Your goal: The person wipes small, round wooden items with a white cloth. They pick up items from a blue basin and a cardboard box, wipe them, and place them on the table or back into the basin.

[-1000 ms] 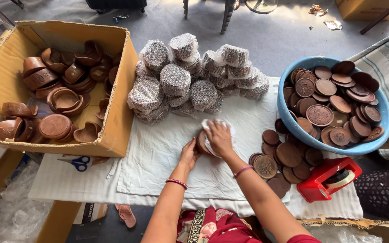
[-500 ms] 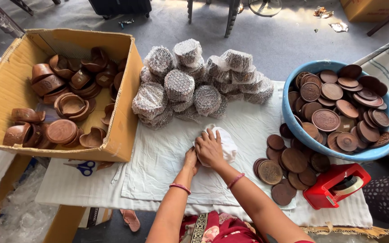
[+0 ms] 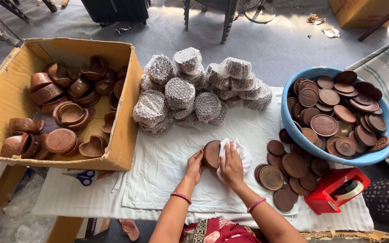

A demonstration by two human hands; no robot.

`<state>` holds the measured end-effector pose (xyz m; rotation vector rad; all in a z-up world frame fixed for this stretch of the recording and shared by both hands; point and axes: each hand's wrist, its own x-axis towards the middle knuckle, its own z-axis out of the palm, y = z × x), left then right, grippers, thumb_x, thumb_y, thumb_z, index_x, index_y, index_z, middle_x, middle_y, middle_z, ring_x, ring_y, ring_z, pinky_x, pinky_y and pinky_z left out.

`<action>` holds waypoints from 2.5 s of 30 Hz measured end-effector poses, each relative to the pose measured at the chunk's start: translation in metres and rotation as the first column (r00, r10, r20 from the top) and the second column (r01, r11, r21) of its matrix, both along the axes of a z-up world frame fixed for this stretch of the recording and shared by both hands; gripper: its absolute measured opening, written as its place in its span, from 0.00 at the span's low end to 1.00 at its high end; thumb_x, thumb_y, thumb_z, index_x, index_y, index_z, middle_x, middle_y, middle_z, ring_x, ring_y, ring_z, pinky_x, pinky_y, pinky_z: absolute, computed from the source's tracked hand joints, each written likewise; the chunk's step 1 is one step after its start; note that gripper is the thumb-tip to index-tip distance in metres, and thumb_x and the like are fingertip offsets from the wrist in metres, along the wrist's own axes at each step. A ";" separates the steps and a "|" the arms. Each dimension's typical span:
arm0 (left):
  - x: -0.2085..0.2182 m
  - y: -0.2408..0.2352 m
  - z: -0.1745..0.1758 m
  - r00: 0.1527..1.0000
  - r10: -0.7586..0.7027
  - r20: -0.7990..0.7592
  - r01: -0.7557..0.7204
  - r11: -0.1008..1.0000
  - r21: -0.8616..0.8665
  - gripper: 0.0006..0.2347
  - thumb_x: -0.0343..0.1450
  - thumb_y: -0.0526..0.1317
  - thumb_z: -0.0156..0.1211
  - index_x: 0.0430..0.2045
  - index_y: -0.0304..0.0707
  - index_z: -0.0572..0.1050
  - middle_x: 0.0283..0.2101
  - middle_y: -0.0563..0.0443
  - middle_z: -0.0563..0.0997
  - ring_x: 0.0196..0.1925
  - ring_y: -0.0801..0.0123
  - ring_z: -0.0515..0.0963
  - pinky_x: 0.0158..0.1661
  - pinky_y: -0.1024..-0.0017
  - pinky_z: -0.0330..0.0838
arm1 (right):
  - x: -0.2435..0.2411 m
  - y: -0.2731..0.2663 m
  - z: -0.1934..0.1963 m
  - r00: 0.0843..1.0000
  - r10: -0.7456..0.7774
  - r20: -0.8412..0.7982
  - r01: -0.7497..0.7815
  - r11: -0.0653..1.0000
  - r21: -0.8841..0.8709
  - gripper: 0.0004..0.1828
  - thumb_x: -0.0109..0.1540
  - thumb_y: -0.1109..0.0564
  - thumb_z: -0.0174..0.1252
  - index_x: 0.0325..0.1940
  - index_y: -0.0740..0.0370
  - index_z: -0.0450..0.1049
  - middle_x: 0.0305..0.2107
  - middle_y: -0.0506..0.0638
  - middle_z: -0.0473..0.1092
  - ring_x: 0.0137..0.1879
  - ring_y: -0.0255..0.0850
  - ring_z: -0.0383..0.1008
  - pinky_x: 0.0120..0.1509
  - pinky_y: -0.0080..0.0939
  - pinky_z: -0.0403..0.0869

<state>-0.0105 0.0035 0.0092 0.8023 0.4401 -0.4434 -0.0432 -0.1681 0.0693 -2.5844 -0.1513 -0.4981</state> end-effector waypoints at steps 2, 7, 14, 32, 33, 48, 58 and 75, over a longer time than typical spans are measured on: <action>-0.001 0.001 0.002 1.000 -0.005 0.013 0.005 1.000 -0.018 0.21 0.72 0.51 0.61 0.55 0.39 0.76 0.50 0.53 0.82 0.51 0.67 0.80 0.50 0.64 0.78 | -0.007 0.012 0.011 0.998 0.042 0.056 -0.033 0.987 -0.159 0.34 0.69 0.44 0.42 0.76 0.62 0.56 0.73 0.60 0.54 0.75 0.56 0.57 0.76 0.59 0.52; 0.007 -0.002 -0.018 1.000 -0.019 0.007 0.019 1.000 0.009 0.19 0.73 0.49 0.60 0.56 0.43 0.77 0.51 0.56 0.82 0.51 0.71 0.79 0.50 0.70 0.76 | 0.015 0.045 0.032 0.960 0.275 0.050 -0.235 0.892 -0.387 0.31 0.68 0.43 0.42 0.74 0.53 0.62 0.72 0.54 0.58 0.77 0.53 0.54 0.79 0.63 0.43; 0.005 0.001 0.004 0.994 0.069 -0.081 -0.070 0.997 -0.013 0.21 0.71 0.56 0.58 0.52 0.44 0.76 0.49 0.54 0.81 0.49 0.68 0.79 0.45 0.66 0.76 | 0.063 0.044 0.074 0.879 0.081 -0.469 -0.201 0.956 -0.212 0.28 0.69 0.36 0.41 0.62 0.52 0.72 0.67 0.50 0.64 0.76 0.48 0.57 0.81 0.63 0.46; 0.007 -0.003 -0.018 0.987 0.066 -0.148 -0.051 0.993 0.104 0.41 0.69 0.73 0.41 0.65 0.35 0.63 0.61 0.45 0.75 0.58 0.63 0.77 0.54 0.63 0.73 | 0.028 0.050 0.027 0.926 0.333 -0.180 -0.378 0.834 -0.403 0.21 0.65 0.44 0.50 0.61 0.46 0.72 0.70 0.50 0.59 0.79 0.53 0.50 0.77 0.68 0.43; 0.009 -0.003 -0.030 0.988 0.073 -0.135 -0.064 0.996 0.070 0.44 0.69 0.77 0.37 0.67 0.35 0.58 0.63 0.46 0.74 0.60 0.64 0.76 0.57 0.65 0.72 | 0.041 0.055 0.031 0.921 0.329 -0.210 -0.389 0.823 -0.414 0.18 0.64 0.44 0.51 0.55 0.47 0.75 0.67 0.50 0.62 0.78 0.54 0.52 0.76 0.69 0.44; -0.004 -0.006 0.009 0.999 -0.002 0.047 -0.001 0.998 0.056 0.26 0.68 0.52 0.67 0.59 0.41 0.74 0.49 0.57 0.81 0.50 0.74 0.78 0.49 0.71 0.72 | -0.016 0.007 -0.017 0.996 0.078 -0.048 -0.087 0.964 -0.250 0.36 0.70 0.45 0.45 0.79 0.60 0.50 0.75 0.57 0.50 0.78 0.60 0.52 0.80 0.61 0.45; 0.004 -0.002 -0.008 0.993 -0.002 -0.114 0.021 0.986 0.165 0.40 0.70 0.74 0.40 0.63 0.39 0.67 0.57 0.53 0.76 0.57 0.72 0.76 0.52 0.73 0.72 | 0.049 0.064 0.045 0.947 0.292 -0.134 -0.321 0.866 -0.384 0.14 0.63 0.45 0.53 0.44 0.52 0.79 0.57 0.53 0.69 0.73 0.54 0.59 0.75 0.69 0.45; -0.003 -0.003 0.011 0.999 -0.035 -0.004 0.035 0.984 0.172 0.33 0.65 0.52 0.70 0.65 0.38 0.70 0.57 0.51 0.78 0.56 0.67 0.75 0.53 0.66 0.70 | -0.015 0.036 0.017 0.983 0.040 0.180 0.029 0.930 -0.366 0.32 0.66 0.44 0.48 0.75 0.49 0.60 0.72 0.55 0.58 0.74 0.60 0.59 0.75 0.63 0.51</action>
